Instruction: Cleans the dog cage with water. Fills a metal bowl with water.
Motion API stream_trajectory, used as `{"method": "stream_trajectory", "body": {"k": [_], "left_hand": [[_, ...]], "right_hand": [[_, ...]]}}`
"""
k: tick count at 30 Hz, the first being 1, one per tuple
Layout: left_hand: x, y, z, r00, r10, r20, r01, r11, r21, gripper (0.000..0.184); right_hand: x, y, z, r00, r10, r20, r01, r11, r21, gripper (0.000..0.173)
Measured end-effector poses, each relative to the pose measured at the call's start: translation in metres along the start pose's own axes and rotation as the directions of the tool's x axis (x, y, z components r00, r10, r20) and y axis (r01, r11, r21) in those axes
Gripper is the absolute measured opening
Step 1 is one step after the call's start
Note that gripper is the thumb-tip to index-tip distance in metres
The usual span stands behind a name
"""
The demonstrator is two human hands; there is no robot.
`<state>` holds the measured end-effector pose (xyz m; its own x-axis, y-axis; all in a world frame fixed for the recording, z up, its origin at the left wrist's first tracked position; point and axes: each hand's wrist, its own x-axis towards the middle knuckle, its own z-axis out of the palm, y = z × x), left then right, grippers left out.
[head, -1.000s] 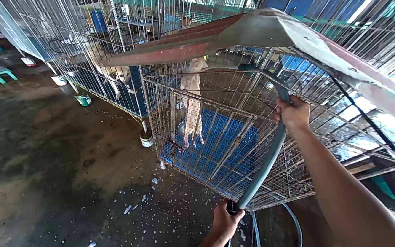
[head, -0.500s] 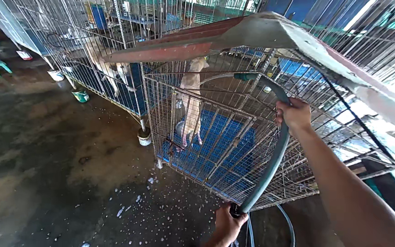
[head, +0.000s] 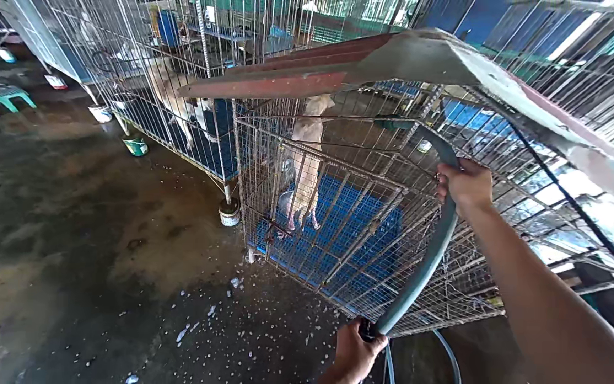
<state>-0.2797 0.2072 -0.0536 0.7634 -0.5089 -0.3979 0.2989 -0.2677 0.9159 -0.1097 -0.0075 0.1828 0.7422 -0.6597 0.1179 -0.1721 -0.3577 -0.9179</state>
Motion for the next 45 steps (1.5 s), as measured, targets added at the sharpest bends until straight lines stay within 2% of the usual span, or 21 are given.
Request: {"method": "stream_trajectory", "body": {"k": [4, 13, 22, 27, 33, 45], "left_hand": [[-0.004, 0.000, 0.005, 0.999, 0.041, 0.000, -0.041, 0.999, -0.012, 0.038], [-0.007, 0.001, 0.012, 0.997, 0.073, 0.039, -0.072, 0.997, -0.020, 0.039], [-0.012, 0.003, 0.017, 0.996, 0.057, 0.070, -0.056, 0.998, -0.012, 0.039], [-0.008, -0.001, 0.017, 0.997, 0.067, 0.044, -0.067, 0.998, -0.004, 0.041], [-0.013, 0.000, 0.016, 0.996, 0.066, 0.057, -0.066, 0.998, 0.000, 0.040], [-0.021, 0.006, 0.022, 0.992, 0.053, 0.116, -0.050, 0.998, -0.024, 0.039]], "right_hand": [[0.000, -0.002, -0.003, 1.000, 0.013, 0.001, -0.013, 0.999, -0.035, 0.019], [0.000, -0.002, -0.012, 0.997, 0.077, 0.011, -0.075, 0.990, -0.119, 0.017], [0.001, -0.005, -0.016, 0.995, 0.097, 0.021, -0.089, 0.968, -0.236, 0.025], [0.001, -0.001, -0.016, 0.998, 0.058, -0.018, -0.061, 0.981, -0.184, 0.026], [-0.004, -0.001, -0.013, 0.997, 0.074, 0.025, -0.070, 0.986, -0.154, 0.020], [-0.003, -0.005, -0.010, 0.990, 0.107, 0.091, -0.079, 0.959, -0.274, 0.019]]}}
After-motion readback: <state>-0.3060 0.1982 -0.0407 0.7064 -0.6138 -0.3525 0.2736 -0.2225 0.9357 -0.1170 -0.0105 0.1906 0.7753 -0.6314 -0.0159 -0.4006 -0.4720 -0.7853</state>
